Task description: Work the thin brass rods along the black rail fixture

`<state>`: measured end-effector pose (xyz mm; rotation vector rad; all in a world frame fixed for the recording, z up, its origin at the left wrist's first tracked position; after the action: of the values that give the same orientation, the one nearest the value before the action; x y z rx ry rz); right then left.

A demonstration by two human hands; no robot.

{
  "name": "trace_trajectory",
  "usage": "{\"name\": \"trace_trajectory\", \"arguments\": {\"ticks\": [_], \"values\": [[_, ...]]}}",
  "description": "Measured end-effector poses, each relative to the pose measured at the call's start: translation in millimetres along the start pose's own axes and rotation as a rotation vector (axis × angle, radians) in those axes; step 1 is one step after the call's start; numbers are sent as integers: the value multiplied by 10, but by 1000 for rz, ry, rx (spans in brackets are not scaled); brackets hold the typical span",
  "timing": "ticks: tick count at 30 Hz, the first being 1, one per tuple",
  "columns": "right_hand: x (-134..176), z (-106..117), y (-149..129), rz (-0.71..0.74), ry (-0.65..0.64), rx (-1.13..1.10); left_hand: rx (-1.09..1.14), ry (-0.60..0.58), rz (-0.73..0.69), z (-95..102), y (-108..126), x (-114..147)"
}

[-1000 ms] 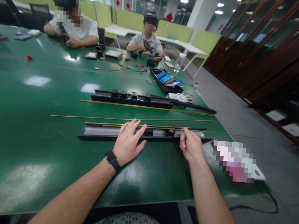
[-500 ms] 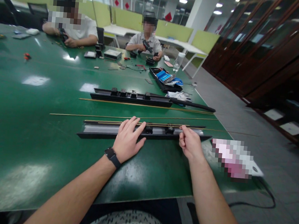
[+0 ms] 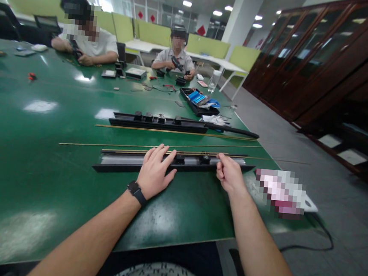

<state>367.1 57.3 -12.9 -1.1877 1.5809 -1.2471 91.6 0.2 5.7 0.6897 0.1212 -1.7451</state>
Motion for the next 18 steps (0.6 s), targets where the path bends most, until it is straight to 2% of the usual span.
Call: {"name": "trace_trajectory", "arguments": {"ticks": [4,9,15,18], "values": [[8,-30,-16,-10,-27,18,-7,2,-4,-3,4,-5],[12,-30,-26,-4,25,-16,-11,1,-5,1,9,-8],[14,-30,-23,3,-36,23,-7,-1,-3,5,6,-2],[12,-38,-30,1,-22,20,-11,-4,-4,6,4,-3]]}}
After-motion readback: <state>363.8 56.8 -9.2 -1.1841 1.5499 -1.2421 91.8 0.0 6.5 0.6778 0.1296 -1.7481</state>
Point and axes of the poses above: each hand's wrist, its own x-axis away from the middle knuckle, its own z-axis out of the back of the hand, y = z × x, the point moved 3 cm from there along -x, towards the middle knuckle, and after that the axes turned 10 degrees about z, right-handed, at the moved point
